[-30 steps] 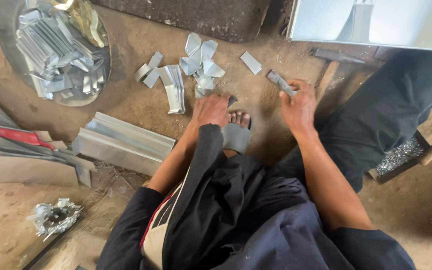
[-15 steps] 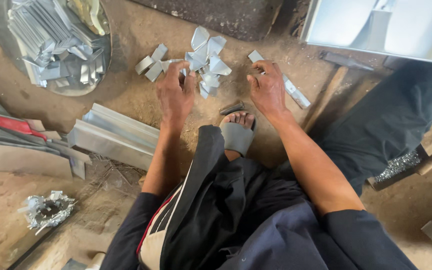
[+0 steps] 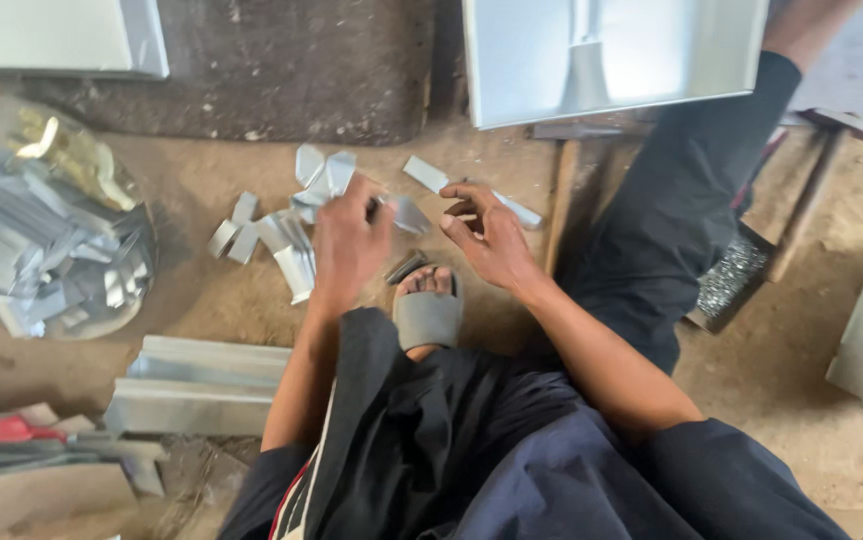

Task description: The person sits on the workshop floor and hammers small metal strips flat using a hammer, then bends the pieces by hand and fits them into a folded sheet-metal box. They sort finished pieces into a pile and place completed strips into the metal box.

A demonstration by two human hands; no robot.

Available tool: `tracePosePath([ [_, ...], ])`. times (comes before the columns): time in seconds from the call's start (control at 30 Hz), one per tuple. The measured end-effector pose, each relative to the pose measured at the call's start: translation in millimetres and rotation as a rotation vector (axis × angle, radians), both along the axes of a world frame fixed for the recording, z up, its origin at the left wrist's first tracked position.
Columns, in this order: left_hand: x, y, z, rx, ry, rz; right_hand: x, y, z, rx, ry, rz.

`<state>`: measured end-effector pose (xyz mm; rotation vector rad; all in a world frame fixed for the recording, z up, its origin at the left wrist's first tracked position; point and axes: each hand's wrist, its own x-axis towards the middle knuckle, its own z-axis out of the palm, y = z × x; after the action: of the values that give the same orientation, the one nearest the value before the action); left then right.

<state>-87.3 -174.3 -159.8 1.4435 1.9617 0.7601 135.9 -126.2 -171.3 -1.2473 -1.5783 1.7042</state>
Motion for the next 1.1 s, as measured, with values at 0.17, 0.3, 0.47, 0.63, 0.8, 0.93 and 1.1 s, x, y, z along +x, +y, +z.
tracePosePath([
  [0.17, 74, 10, 24, 0.029, -0.576, 0.056, 37, -2, 20, -0.187, 0.204, 0.024],
  [0.3, 101, 7, 34, -0.066, -1.065, 0.199, 53, -15, 19, 0.010, 0.086, -0.053],
  [0.47, 96, -3, 37, 0.239, -0.331, -0.316, 60, -15, 44, 0.207, -0.337, 0.106],
  [0.63, 89, 5, 21, 0.049, -0.717, -0.140, 72, 21, 75, 0.099, -0.213, 0.296],
  [0.8, 75, 17, -11, 0.032, -1.074, 0.289, 125, 76, 74, 0.800, -0.504, -0.224],
  [0.93, 58, 47, -35, 0.114, -0.912, 0.353, 195, 187, 65, 1.190, -0.609, -0.306],
  [1.1, 62, 74, -44, 0.111, -1.005, 0.432, 213, 279, 40, -0.054, -0.591, -0.324],
])
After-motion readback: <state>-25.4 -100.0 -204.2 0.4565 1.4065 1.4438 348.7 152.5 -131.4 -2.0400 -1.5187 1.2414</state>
